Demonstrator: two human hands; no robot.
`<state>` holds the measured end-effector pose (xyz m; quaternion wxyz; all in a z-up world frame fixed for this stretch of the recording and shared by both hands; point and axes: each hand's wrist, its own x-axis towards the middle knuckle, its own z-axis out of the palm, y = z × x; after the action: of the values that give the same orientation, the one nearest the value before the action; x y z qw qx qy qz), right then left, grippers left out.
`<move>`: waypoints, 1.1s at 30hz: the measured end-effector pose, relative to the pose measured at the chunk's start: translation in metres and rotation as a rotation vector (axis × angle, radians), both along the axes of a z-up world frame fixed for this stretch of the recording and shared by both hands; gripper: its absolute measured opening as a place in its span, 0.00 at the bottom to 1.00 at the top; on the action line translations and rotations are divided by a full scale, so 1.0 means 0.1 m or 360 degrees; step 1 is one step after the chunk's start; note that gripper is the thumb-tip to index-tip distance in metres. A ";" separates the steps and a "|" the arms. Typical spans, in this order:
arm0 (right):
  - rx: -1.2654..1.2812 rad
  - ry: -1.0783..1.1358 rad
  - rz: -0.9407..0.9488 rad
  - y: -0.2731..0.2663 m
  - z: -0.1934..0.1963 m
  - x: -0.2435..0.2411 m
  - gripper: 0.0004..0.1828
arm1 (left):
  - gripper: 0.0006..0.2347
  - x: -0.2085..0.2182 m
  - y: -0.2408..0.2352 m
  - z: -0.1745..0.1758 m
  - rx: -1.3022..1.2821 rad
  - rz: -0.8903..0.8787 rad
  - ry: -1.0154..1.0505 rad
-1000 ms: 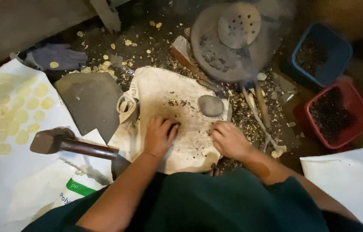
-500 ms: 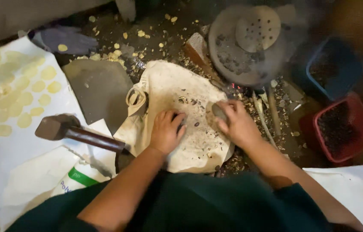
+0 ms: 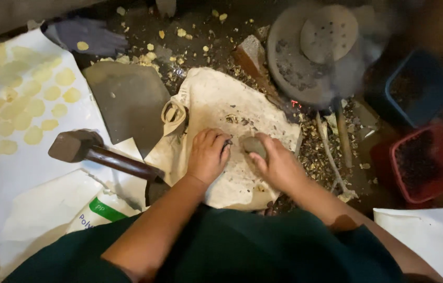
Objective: The person sits on the floor and uses a stone pestle to crush cassava nuts on a cloth. They then use a hammer to flatten the crushed pieces on a white sheet. The person also uses a slotted spoon to stir cassava nuts in a pan over a fire.
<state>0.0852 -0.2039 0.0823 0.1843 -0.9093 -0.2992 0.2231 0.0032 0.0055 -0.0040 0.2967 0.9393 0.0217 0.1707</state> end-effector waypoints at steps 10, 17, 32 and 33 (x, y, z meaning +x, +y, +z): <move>-0.0132 0.0255 -0.0201 0.12 0.17 -0.01 0.28 | 0.07 0.15 -0.17 0.03 0.0051 0.0113 0.0134; -0.0197 0.0033 -0.0002 0.22 0.29 0.03 0.28 | 0.15 0.00 -0.01 0.10 0.0071 0.0020 0.0149; -0.0162 0.0217 -0.0186 0.28 0.03 0.17 0.28 | 0.09 -0.01 -0.04 -0.11 -0.0031 0.0141 0.0064; -0.0176 0.0181 -0.0128 0.30 0.08 0.16 0.29 | 0.08 0.01 -0.03 -0.12 -0.0022 0.0161 0.0081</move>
<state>0.1009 -0.1742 0.0907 0.1592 -0.9152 -0.2388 0.2829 0.0044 0.0021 -0.0157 0.2936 0.9390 0.0779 0.1614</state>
